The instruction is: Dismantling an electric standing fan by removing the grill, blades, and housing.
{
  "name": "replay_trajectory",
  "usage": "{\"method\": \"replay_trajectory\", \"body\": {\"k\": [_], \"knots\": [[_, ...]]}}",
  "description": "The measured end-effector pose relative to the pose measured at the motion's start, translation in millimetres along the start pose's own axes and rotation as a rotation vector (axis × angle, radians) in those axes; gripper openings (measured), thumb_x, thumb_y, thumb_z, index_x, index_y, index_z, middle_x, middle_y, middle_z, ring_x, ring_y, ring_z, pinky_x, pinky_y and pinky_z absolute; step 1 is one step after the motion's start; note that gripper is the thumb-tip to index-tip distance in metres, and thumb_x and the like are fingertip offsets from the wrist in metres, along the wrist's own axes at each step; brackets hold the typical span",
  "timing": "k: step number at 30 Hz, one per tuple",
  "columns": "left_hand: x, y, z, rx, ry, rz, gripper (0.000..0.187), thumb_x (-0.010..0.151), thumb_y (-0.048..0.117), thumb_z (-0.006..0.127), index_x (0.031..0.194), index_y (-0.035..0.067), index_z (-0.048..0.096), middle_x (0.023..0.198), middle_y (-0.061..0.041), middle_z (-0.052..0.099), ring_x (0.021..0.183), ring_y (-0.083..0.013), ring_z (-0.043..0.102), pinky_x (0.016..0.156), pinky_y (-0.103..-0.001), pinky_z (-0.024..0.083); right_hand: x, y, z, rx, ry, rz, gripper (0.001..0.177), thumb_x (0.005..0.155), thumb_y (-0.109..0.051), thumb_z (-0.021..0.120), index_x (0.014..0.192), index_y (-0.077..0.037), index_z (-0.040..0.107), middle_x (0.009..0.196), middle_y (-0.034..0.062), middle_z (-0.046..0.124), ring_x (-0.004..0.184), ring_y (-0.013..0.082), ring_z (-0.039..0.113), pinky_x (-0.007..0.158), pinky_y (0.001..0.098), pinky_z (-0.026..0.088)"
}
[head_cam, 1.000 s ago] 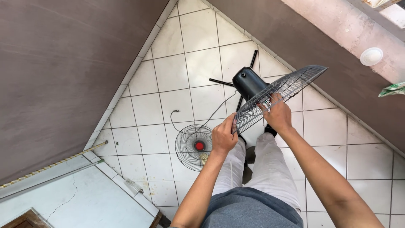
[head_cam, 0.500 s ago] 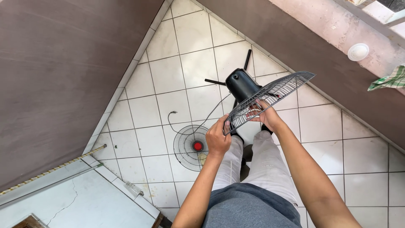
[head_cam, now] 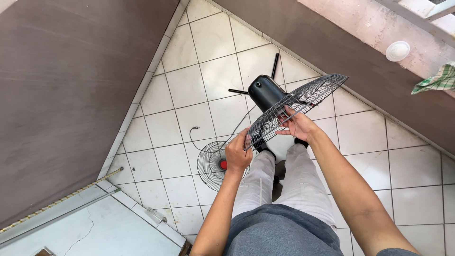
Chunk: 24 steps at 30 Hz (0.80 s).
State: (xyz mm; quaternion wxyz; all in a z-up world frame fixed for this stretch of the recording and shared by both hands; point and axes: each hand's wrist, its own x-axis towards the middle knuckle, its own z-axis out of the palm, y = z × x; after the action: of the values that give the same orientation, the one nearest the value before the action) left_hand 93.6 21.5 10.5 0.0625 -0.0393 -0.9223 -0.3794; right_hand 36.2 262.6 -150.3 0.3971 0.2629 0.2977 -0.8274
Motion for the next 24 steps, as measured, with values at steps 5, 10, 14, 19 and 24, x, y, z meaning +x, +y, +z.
{"method": "replay_trajectory", "body": {"k": [5,10,14,19,24], "knots": [[5.0,-0.1,-0.3,0.037,-0.046,0.020,0.023,0.100,0.010,0.060,0.120,0.004,0.070,0.099,-0.014,0.077,0.082,-0.0302,0.076,0.070,-0.038,0.060,7.0,1.1,9.9,-0.159,0.234,-0.098,0.046,0.088,-0.022,0.056,0.133,-0.012,0.050,0.107,0.0029,0.062,0.084,0.0162,0.064,0.086,0.0564,0.063],[19.2,3.9,0.4,0.046,-0.028,0.049,0.022,0.101,0.012,0.060,0.119,0.006,0.070,0.099,-0.014,0.077,0.082,-0.0313,0.076,0.071,-0.040,0.059,0.2,-11.5,10.8,-0.753,0.385,-0.186,0.071,0.082,-0.013,0.063,0.147,-0.012,0.035,0.126,0.0078,0.057,0.100,0.0193,0.066,0.089,0.0531,0.061],[24.2,5.6,-1.6,0.028,-0.042,0.032,0.021,0.101,0.014,0.060,0.117,0.007,0.071,0.098,-0.014,0.077,0.081,-0.0326,0.075,0.071,-0.041,0.059,-19.6,-14.8,20.2,-0.416,0.185,-0.123,0.050,0.099,-0.033,0.053,0.142,-0.007,0.049,0.129,0.0134,0.065,0.112,0.0224,0.069,0.093,0.0432,0.059],[23.4,6.7,-3.0,0.045,-0.055,0.027,0.022,0.099,0.013,0.060,0.117,0.006,0.071,0.095,-0.014,0.077,0.079,-0.0322,0.075,0.069,-0.041,0.059,-7.4,-2.8,30.5,-0.335,0.234,-0.189,0.049,0.106,-0.048,0.046,0.127,-0.005,0.059,0.119,0.0131,0.070,0.108,0.0267,0.071,0.089,0.0402,0.059],[21.9,5.0,-2.7,0.018,-0.006,0.033,0.020,0.101,0.011,0.058,0.116,0.006,0.070,0.096,-0.013,0.077,0.080,-0.0289,0.076,0.070,-0.038,0.060,2.2,9.4,32.7,-0.083,0.196,-0.377,0.029,0.103,-0.033,0.059,0.117,-0.008,0.053,0.111,0.0090,0.068,0.102,0.0219,0.069,0.086,0.0412,0.062]]}}
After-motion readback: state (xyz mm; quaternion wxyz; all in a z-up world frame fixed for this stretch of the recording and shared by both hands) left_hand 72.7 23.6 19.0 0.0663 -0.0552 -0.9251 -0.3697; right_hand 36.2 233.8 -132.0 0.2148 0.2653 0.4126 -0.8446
